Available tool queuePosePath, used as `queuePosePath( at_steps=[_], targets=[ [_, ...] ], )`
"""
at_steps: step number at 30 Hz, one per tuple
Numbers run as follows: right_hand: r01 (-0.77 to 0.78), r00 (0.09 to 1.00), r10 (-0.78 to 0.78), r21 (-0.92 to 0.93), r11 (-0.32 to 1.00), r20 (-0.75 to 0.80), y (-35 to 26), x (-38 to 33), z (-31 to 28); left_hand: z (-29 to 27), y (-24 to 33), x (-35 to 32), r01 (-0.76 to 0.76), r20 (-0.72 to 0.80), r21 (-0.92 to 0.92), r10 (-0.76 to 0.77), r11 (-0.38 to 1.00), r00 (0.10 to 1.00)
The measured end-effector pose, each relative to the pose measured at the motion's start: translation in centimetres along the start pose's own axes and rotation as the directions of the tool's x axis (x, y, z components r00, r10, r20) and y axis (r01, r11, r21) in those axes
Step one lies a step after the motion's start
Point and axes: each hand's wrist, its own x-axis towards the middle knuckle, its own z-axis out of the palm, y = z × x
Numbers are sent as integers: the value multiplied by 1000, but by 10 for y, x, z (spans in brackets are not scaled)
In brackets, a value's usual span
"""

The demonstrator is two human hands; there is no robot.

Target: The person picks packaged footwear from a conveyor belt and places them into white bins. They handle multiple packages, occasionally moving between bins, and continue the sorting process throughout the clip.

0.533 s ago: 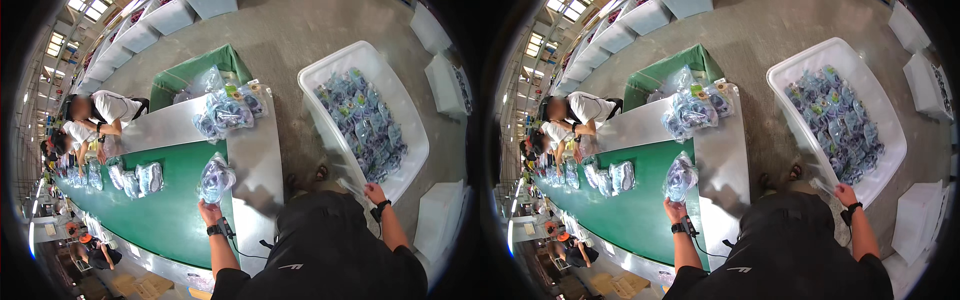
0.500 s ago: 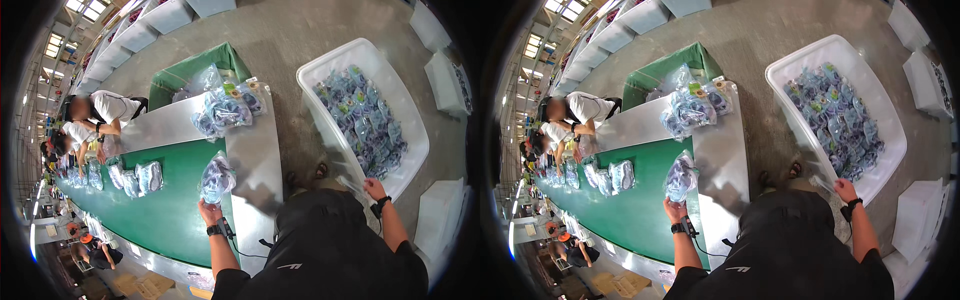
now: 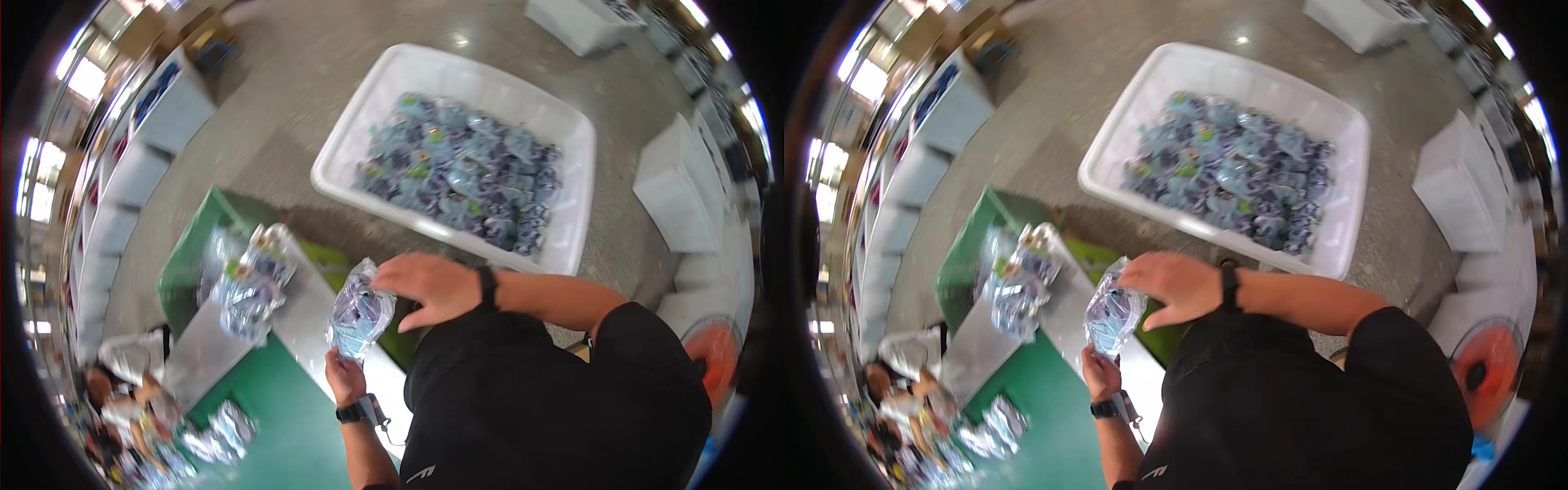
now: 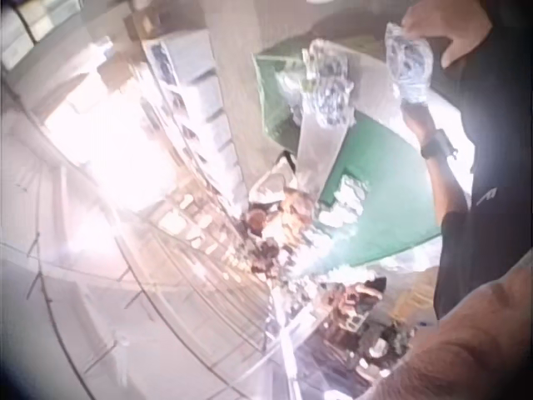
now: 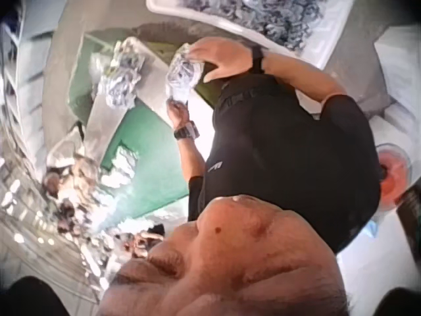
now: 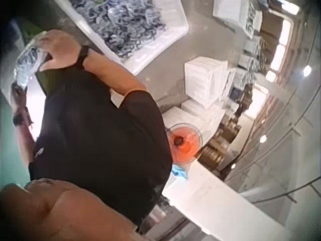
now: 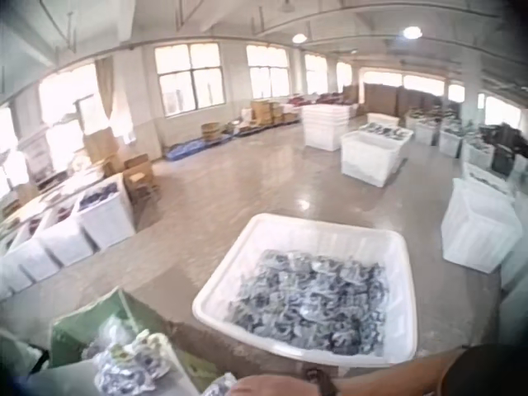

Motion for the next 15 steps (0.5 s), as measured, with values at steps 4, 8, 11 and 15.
queuePosePath(
  at_steps=[4,8,11,15],
  targets=[
    [59,994,-48,-106,993,102,17,-21,-2,52,-23,-2,10,102,178,-29,984,994],
    [6,986,45,-300,954,163,53,-63,-10,96,-50,2,86,19,334,-98,939,995],
    [-164,962,226,-340,926,153,78,-100,-24,127,-77,5,146,28,462,-179,875,983],
    [-141,962,219,-393,909,164,101,-138,-49,164,-106,7,200,130,525,-310,827,942]
  ],
)
